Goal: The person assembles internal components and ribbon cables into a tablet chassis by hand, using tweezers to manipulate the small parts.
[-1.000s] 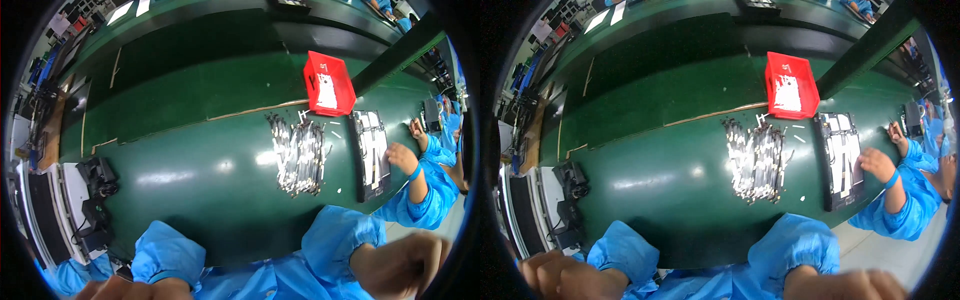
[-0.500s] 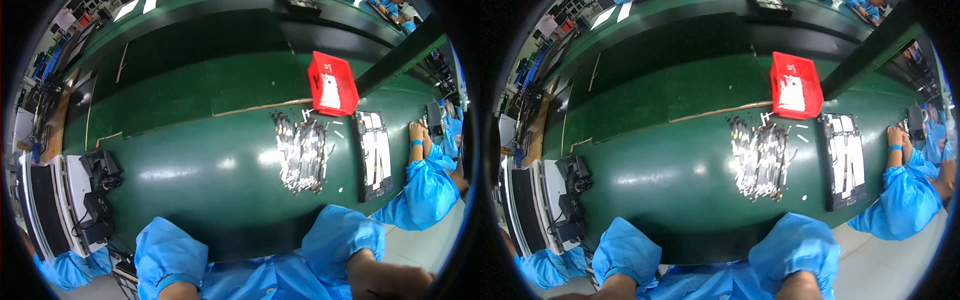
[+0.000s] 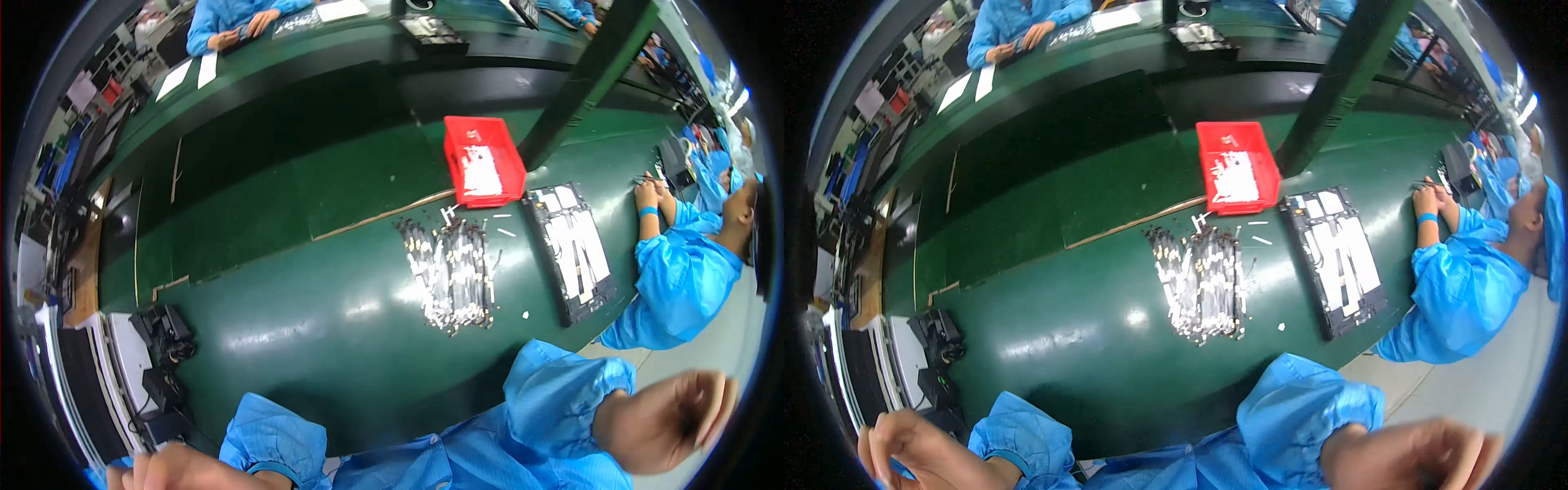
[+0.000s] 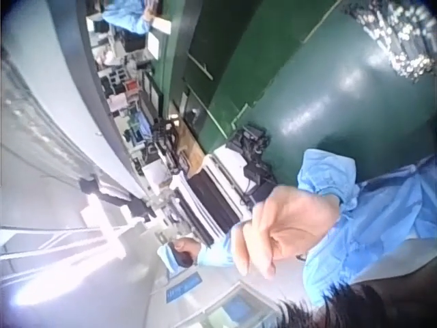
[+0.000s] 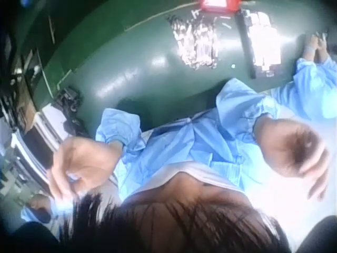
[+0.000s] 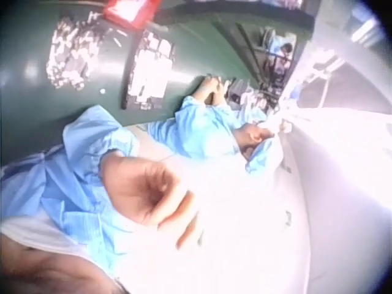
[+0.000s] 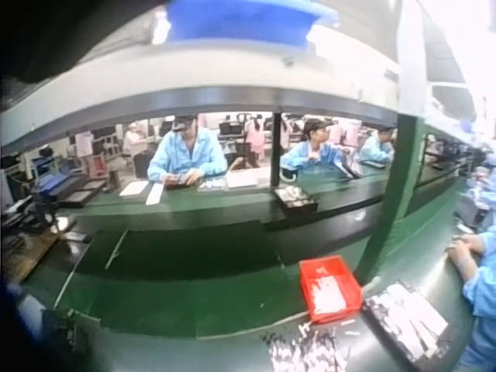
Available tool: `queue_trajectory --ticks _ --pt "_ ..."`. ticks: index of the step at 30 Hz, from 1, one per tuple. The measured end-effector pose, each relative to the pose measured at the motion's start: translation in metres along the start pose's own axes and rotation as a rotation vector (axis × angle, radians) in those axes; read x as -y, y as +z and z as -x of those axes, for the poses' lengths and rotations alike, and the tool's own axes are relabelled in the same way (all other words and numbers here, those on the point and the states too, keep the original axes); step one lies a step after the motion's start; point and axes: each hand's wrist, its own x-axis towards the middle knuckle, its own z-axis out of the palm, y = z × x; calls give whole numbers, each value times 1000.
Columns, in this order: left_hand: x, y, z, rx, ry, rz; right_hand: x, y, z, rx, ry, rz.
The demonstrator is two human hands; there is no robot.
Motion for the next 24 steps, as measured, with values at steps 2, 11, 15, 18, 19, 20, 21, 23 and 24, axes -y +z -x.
queue_trajectory --ticks 2,11,15,18,19,20,21,23,24 --pt "5 14 -1 -61 62 -226 8 -11 -26 119 75 178" --pt "97 -33 35 14 -700 -622 17 -240 -46 753 1064 1514" --pt "180 -52 87 -145 -1322 -371 44 -316 -25 731 1108 1680" --pt "216 -56 133 -176 -1502 -366 46 -312 -14 806 1076 1683" --pt "224 -56 143 -236 -1584 -364 43 -308 -10 817 1027 1706" --pt "234 -56 151 -227 -1587 -363 43 -304 -9 841 938 1734" --pt "242 -56 159 -264 -1612 -351 44 -300 -9 877 941 1786" --pt "256 -51 168 -325 -1631 -344 49 -300 -5 945 858 1833" --pt "259 -48 171 -319 -1636 -346 52 -296 -5 923 890 1858"
